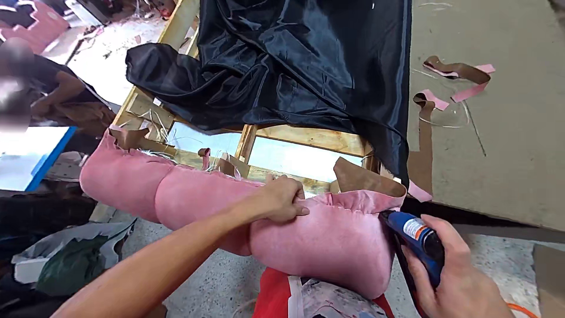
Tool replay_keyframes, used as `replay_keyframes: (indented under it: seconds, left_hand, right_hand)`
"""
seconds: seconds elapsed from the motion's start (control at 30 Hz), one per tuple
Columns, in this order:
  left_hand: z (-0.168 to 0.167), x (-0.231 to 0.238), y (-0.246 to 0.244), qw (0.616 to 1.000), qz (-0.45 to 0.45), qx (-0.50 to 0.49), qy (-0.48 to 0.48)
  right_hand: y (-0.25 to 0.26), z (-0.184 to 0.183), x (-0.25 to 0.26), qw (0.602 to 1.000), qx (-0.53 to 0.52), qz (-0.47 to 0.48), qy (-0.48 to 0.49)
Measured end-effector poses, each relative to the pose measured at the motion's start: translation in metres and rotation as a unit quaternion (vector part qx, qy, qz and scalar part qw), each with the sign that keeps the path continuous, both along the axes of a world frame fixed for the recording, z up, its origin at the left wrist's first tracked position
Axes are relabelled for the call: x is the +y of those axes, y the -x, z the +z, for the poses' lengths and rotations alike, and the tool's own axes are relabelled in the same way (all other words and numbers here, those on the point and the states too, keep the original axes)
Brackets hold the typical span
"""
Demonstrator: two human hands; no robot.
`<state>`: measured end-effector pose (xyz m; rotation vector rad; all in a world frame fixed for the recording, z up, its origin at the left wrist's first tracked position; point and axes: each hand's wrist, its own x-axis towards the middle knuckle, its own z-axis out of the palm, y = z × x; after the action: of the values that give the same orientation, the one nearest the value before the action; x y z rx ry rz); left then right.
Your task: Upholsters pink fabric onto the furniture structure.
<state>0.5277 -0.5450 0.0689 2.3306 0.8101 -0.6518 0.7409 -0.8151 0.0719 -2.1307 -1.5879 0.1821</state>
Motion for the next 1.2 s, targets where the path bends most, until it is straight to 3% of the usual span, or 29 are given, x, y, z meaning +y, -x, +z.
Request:
replay_keyframes:
  seconds: [0.07,0.13,0.23,0.33,0.4,0.47,0.57,0.63,0.73,0.8,0.87,0.93,1.0,1.13,1.2]
  left_hand:
    - [-0.003,0.003,-0.004,1.0,0.018,0.017,-0.003]
    - [-0.006,-0.003,-0.005,0.997,-0.027,-0.02,-0.065]
    - [-0.033,-0.014,0.007,0.937,-0.064,-0.23,-0.255]
    - [-0.082,-0.014,0.005,0.875,0.118,-0.315,-0.347]
    - [-0.084,0.002,-0.016,0.854,0.266,-0.282,-0.348]
    - [-0.084,0.013,-0.022,0.852,0.275,-0.308,-0.323]
    - [-0.083,0.017,-0.013,0.853,0.288,-0.39,-0.193]
    - [-0.072,0.009,0.001,0.889,0.255,-0.362,-0.114]
    - [-0.049,-0.008,0.017,0.954,0.101,-0.24,-0.149]
    - [-0.038,-0.013,0.017,0.975,0.017,-0.159,-0.151]
    - [-0.022,-0.011,0.002,0.994,-0.042,-0.066,-0.08]
    - [-0.009,-0.011,-0.013,0.995,-0.08,-0.034,-0.051]
    - [-0.014,-0.019,-0.012,0.986,-0.091,-0.103,-0.098]
    - [-0.079,-0.018,0.003,0.894,-0.037,-0.369,-0.252]
    - [-0.09,-0.019,-0.006,0.884,0.005,-0.393,-0.255]
  right_hand:
    - [-0.001,0.002,0.004,1.0,0.007,0.004,-0.004]
    - [0.003,0.001,0.004,1.0,0.017,0.001,-0.01]
    - [0.0,0.001,0.011,1.0,0.024,0.008,-0.014]
    - [-0.002,-0.006,0.009,0.999,0.027,0.013,-0.014]
    - [-0.004,-0.005,0.009,0.999,0.019,0.022,-0.014]
    - [-0.008,0.005,0.018,0.999,0.024,0.03,0.011]
    - [-0.003,0.007,0.025,0.999,0.022,0.011,0.029]
    - [0.004,0.004,0.022,1.0,0.014,-0.011,0.021]
    - [0.008,0.008,0.022,0.998,0.018,-0.057,0.024]
    - [0.014,0.009,0.024,0.996,0.011,-0.083,0.025]
    - [0.019,0.009,0.024,0.995,0.003,-0.094,0.025]
    - [0.021,0.007,0.025,0.995,-0.004,-0.096,0.022]
    - [0.021,0.003,0.021,0.995,-0.016,-0.093,0.005]
    - [0.02,-0.006,0.011,0.995,-0.014,-0.091,-0.029]
    - [0.021,-0.001,0.01,0.995,-0.007,-0.098,-0.03]
